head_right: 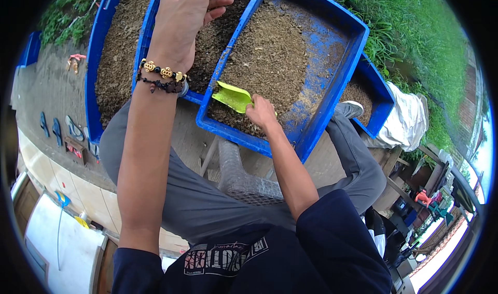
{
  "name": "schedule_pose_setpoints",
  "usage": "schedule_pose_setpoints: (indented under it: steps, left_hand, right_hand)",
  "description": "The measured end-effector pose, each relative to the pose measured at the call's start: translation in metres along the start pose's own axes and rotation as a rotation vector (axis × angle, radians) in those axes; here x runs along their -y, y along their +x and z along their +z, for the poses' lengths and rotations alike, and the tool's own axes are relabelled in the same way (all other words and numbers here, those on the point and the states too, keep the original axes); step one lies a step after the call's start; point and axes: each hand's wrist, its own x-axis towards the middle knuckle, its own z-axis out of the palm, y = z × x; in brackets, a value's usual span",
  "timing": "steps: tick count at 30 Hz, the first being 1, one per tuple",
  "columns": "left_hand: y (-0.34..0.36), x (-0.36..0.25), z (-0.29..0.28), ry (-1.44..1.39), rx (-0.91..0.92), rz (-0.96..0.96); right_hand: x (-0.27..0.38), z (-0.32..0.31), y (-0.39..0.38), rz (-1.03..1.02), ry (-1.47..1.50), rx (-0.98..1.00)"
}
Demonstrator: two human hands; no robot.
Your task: The recorder uses a small hand scoop to transfer soil between trays.
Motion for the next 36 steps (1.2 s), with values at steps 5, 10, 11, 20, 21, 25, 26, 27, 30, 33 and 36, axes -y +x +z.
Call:
schedule_pose_setpoints:
  steps: [5, 10, 11, 20, 21, 25, 26, 27, 30, 33, 36]
  left_hand:
    - [-0.01, -0.029, -0.009, 0.007, -0.06, -0.002]
    - [-0.008, -0.027, -0.016, -0.06, -0.04, 0.018]
    - [-0.009, -0.027, -0.017, -0.069, -0.036, 0.016]
    - [-0.017, -0.038, -0.016, -0.303, 0.051, -0.111]
    - [-0.017, -0.038, -0.018, -0.326, 0.065, -0.082]
    - [-0.022, -0.046, -0.02, -0.321, -0.005, -0.16]
    - [-0.028, -0.047, -0.024, -0.353, 0.07, -0.097]
    - [-0.031, -0.047, -0.027, -0.384, 0.146, -0.033]
    - [-0.031, -0.047, -0.028, -0.386, 0.131, -0.03]
    - [-0.016, -0.041, -0.022, -0.291, 0.028, -0.088]
    - [-0.013, -0.036, -0.021, -0.286, 0.06, -0.057]
  right_hand:
    - [0.038, -0.047, -0.015, 0.009, 0.016, -0.002]
    - [0.059, -0.082, -0.013, 0.084, -0.051, 0.019]
    - [0.055, -0.083, -0.013, 0.081, -0.051, 0.018]
    - [-0.013, -0.023, -0.029, 0.181, -0.081, 0.08]
    - [-0.017, -0.016, -0.031, 0.206, -0.078, 0.085]
    - [-0.02, 0.008, -0.024, 0.188, -0.017, 0.06]
    - [-0.017, 0.012, -0.022, 0.185, -0.016, 0.062]
    - [-0.014, 0.015, -0.02, 0.159, 0.029, 0.043]
    - [-0.002, 0.025, -0.013, 0.126, 0.069, 0.02]
    - [-0.006, 0.029, -0.006, 0.123, 0.058, 0.002]
    - [-0.012, 0.022, -0.004, 0.093, 0.031, -0.024]
